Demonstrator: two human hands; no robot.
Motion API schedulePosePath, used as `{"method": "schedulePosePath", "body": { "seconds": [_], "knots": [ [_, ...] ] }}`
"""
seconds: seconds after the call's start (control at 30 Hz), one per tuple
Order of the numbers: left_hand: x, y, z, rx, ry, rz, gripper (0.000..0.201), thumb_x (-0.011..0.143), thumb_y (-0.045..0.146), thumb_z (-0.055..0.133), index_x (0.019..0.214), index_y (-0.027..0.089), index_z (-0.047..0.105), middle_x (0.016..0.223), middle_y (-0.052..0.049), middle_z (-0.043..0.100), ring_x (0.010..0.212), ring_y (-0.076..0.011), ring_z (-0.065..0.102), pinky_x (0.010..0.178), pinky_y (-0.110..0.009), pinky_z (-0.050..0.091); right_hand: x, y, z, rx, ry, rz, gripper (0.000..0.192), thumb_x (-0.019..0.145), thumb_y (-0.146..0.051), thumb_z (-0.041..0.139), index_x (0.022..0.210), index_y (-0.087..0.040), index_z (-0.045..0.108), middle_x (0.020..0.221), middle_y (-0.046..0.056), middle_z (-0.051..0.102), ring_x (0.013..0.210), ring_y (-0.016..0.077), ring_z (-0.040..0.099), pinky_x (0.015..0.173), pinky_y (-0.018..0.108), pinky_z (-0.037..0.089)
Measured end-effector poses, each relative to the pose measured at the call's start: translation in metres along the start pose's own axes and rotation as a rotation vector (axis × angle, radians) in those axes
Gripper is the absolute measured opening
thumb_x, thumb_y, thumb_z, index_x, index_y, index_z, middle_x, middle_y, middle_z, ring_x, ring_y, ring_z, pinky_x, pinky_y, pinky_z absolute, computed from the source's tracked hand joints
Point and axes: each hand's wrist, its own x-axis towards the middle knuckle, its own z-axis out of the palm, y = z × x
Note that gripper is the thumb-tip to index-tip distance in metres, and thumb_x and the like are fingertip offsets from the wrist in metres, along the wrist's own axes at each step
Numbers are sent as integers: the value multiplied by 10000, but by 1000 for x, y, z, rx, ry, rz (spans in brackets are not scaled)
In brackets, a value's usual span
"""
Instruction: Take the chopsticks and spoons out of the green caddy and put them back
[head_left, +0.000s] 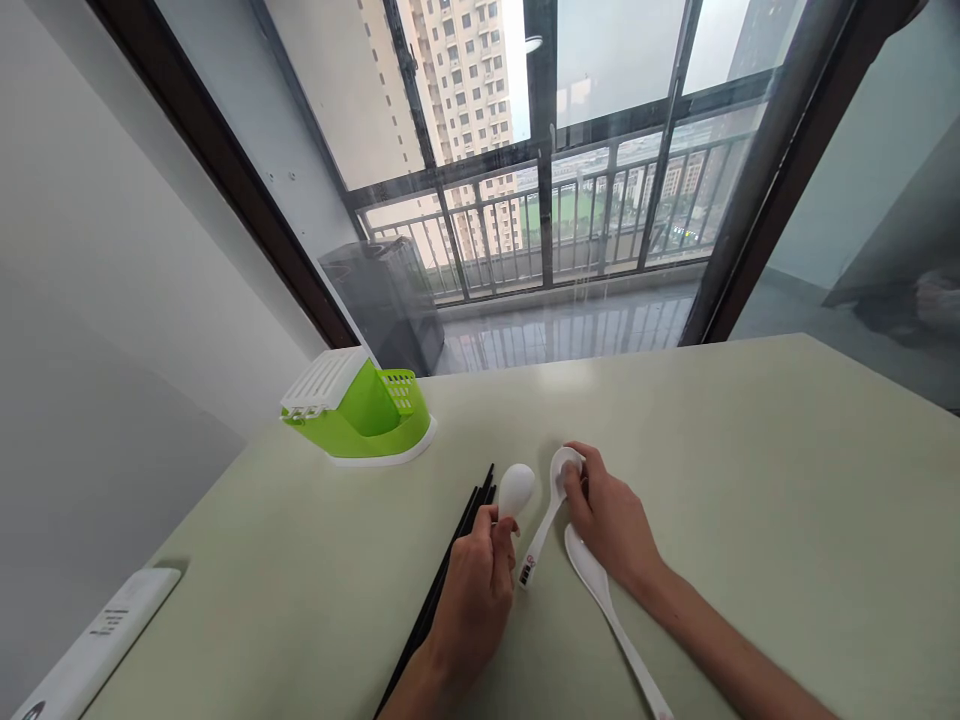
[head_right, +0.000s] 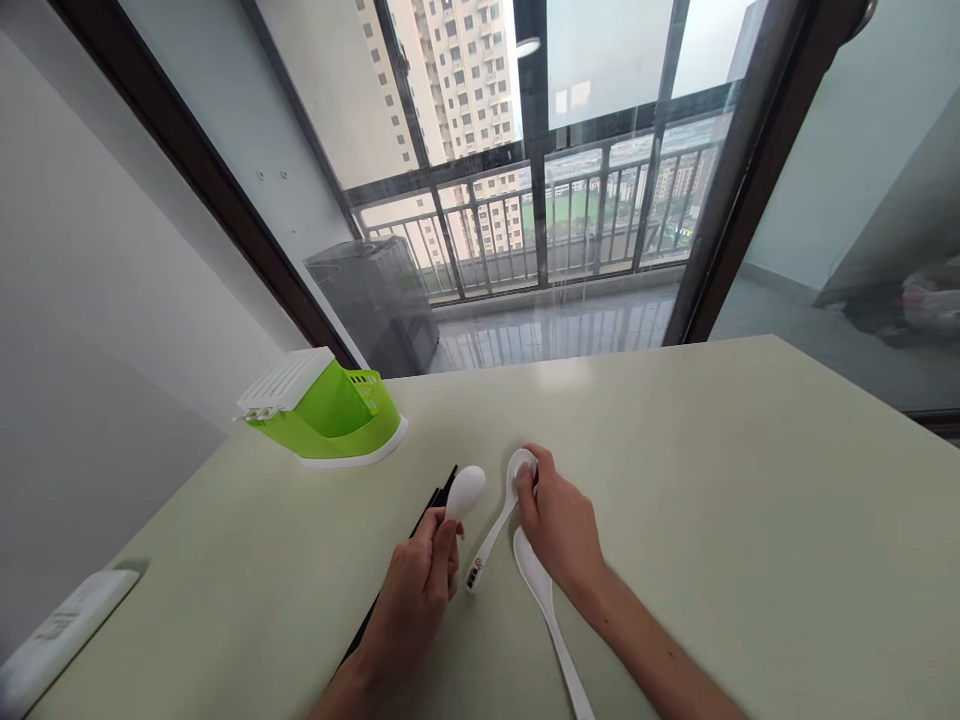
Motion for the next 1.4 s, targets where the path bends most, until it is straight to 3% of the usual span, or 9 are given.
{"method": "schedulePosePath", "body": {
  "seconds": [0.23, 0.37, 0.47, 0.67, 0.83, 1.0, 1.17, 1.4],
  "knots": [
    [-4, 3, -3, 66, 30, 0, 498, 1050, 598, 221, 910, 213, 503, 617, 57, 394, 492, -119, 337, 493, -235, 293, -1, 0, 3, -157, -19, -50, 369, 1054, -366, 266, 1240, -214, 545, 766, 34, 723, 647, 225, 664, 567, 302, 307],
    [-5, 5, -7, 143, 36, 9, 422, 1026, 592, 358, 990, 207, 527, 596, 75, 396, 488, -126, 365, 515, -236, 283, -1, 0, 3, -144, -15, -56, 355, 1047, -362, 289, 1215, -221, 568, 760, 28, 727, 651, 218, 664, 565, 300, 309],
    [-6, 6, -10, 200, 40, 27, 342, 1013, 535, 438, 1086, 207, 500, 603, 79, 448, 505, -138, 412, 538, -235, 292, -1, 1, 4, -139, -21, -66, 362, 1047, -376, 292, 1212, -229, 579, 755, 21, 724, 653, 217, 661, 565, 300, 310],
    [-4, 9, -14, 397, 74, 27, 280, 1046, 419, 330, 1179, 212, 463, 679, 14, 591, 552, -195, 557, 565, -267, 296, -2, 3, 5, -116, -42, -98, 341, 1046, -410, 334, 1183, -248, 600, 729, 2, 715, 647, 217, 654, 573, 303, 318],
    [-2, 9, -15, 436, 15, 43, 357, 1068, 437, 251, 1178, 210, 504, 666, 10, 595, 525, -188, 552, 540, -270, 294, -1, 3, 2, -54, -98, -115, 306, 1027, -443, 398, 1140, -260, 614, 723, -23, 704, 633, 193, 647, 595, 304, 356],
    [-2, 14, -15, 424, -131, -45, 569, 1073, 534, 146, 970, 214, 606, 549, 22, 619, 438, -164, 547, 552, -267, 396, -2, 3, 0, -20, -153, -138, 317, 1034, -451, 384, 1139, -258, 612, 737, -26, 698, 664, 188, 648, 633, 317, 383],
    [2, 23, -11, 691, -200, -134, 711, 1073, 494, 161, 708, 204, 699, 622, -72, 731, 640, -227, 710, 691, -320, 506, -3, 4, -2, 30, -186, -166, 300, 1023, -458, 419, 1157, -258, 598, 715, -46, 675, 624, 164, 623, 623, 309, 397],
    [10, 27, -4, 1022, -216, -127, 729, 1081, 423, 159, 873, 176, 812, 869, -153, 794, 849, -277, 772, 771, -357, 565, -5, 7, -4, 44, -213, -172, 280, 1024, -447, 422, 1141, -250, 583, 721, -48, 661, 633, 164, 614, 630, 307, 402]
  ]
}}
